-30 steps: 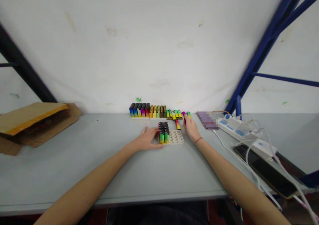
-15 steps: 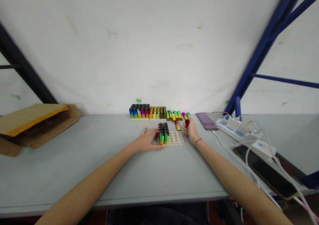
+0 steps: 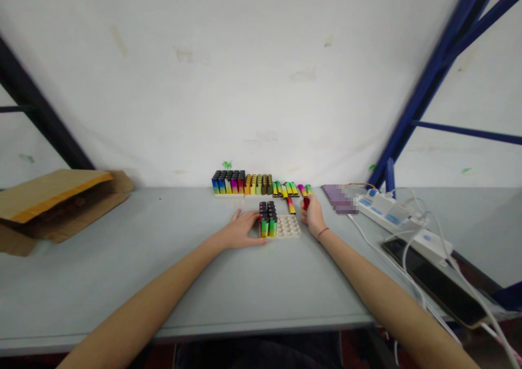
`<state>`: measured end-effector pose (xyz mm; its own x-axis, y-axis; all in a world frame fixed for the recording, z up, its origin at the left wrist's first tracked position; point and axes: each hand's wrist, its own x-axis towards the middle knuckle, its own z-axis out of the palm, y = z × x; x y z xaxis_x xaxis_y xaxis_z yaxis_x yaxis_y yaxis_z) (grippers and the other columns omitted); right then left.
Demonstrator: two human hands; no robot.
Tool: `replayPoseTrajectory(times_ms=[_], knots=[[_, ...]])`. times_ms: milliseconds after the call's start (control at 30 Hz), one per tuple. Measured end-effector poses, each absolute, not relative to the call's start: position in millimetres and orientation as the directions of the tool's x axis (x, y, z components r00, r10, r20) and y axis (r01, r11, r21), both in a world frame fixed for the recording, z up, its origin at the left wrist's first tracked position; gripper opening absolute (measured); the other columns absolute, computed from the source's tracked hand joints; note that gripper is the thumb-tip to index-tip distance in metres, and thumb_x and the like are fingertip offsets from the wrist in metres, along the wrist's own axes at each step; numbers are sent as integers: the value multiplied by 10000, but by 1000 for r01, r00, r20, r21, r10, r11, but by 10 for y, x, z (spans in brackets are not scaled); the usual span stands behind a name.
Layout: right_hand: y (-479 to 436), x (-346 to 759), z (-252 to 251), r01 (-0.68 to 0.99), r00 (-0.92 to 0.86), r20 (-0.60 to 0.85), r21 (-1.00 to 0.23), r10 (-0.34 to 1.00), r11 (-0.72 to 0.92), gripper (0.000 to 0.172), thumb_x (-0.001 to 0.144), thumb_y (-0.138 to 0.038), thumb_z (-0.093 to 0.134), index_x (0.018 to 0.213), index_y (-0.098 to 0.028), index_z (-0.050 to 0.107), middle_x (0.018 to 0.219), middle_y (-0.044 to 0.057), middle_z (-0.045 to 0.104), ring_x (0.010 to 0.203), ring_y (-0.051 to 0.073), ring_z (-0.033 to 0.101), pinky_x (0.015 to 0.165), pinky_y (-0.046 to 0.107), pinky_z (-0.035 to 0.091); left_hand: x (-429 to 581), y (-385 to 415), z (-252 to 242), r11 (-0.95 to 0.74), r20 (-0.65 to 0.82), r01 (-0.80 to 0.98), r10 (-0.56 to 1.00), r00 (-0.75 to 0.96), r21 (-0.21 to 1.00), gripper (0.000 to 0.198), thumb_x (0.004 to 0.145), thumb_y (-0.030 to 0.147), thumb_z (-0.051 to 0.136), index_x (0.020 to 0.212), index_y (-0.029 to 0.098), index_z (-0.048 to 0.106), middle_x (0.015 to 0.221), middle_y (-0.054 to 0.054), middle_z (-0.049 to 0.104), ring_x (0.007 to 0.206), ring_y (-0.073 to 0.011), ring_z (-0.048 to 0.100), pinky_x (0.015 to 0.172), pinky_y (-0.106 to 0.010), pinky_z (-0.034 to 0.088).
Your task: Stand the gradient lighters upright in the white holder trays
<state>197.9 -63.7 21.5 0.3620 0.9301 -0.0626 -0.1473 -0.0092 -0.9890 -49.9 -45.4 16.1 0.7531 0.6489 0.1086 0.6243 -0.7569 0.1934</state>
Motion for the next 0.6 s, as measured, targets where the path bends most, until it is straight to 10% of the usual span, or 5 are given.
replayPoseTrajectory(times_ms=[600], knots=[[-673,1950,255,-251,316,-125,-967,941,-45,376,859,-456,278,567,-226,340,375,-64,230,301,89,172,320,218,113,-498,-458,171,-754,107,627,652,750,197,862,758,732,488,1364,133,356,1384,-183,426,1291,-345,371,1093,-585,94]])
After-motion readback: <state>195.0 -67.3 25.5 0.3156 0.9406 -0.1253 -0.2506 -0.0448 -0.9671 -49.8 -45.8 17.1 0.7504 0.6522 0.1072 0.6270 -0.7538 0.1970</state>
